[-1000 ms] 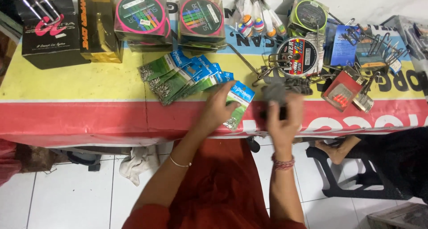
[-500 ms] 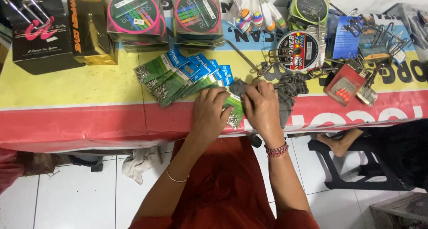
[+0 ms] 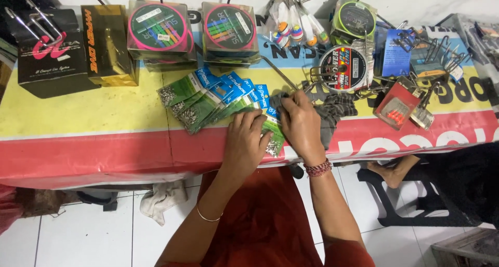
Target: The person is cleaning fishing line spools with a cloth and organizing small packets of fishing tackle on a display table.
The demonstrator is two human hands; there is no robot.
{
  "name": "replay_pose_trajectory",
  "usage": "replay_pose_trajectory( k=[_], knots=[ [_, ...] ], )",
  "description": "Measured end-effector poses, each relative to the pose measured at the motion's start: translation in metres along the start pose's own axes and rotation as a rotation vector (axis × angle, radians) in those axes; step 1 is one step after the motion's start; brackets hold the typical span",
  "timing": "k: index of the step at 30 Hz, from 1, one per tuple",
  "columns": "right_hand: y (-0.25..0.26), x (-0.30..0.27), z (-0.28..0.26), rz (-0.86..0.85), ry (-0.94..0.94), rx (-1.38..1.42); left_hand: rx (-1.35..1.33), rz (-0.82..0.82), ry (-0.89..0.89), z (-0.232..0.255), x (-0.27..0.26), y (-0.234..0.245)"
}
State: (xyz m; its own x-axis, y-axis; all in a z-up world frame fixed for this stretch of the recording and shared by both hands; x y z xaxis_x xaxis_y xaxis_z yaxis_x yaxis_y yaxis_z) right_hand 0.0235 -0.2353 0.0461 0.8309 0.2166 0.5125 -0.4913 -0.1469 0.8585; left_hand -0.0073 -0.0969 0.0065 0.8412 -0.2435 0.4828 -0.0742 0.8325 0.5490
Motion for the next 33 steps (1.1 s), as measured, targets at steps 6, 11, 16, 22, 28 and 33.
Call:
replay_pose_trajectory(
  k=[6, 11, 16, 22, 28, 33],
  knots=[
    [0.014, -0.011, -0.012, -0.024, 0.12, 0.102, -0.002, 0.005, 0.008, 0.001, 0.0, 0.001],
    [-0.002, -0.002, -0.004, 0.05, 0.086, -0.076, 0.0, 0.0, 0.007, 0.001, -0.001, 0.0],
    [0.004, -0.01, -0.008, -0.023, 0.176, 0.076, 0.004, -0.013, 0.037, -0.001, 0.0, 0.001],
    [0.012, -0.008, 0.007, 0.055, 0.079, 0.029, 0.008, -0.024, 0.026, 0.002, 0.001, 0.001],
    [0.016, -0.027, 0.008, -0.022, 0.105, 0.226, 0.002, -0.042, 0.031, -0.001, 0.0, -0.001],
    [0.017, -0.023, 0.022, 0.07, 0.045, 0.021, 0.019, -0.052, 0.032, 0.003, 0.001, 0.002]
  ],
)
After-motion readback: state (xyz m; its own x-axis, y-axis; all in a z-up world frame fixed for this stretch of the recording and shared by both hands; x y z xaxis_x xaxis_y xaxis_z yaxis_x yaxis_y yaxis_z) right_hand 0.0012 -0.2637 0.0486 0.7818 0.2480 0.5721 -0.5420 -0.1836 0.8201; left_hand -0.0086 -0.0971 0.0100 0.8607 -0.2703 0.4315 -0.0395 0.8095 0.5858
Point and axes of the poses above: each hand's wrist, its own x-axis towards the middle knuckle, its own y-axis out of the back of the hand, z = x × y, the point moved 7 cm from there along x, towards the middle knuckle, and after that the axes turned 13 degrees about -x, right-handed, at the moved point
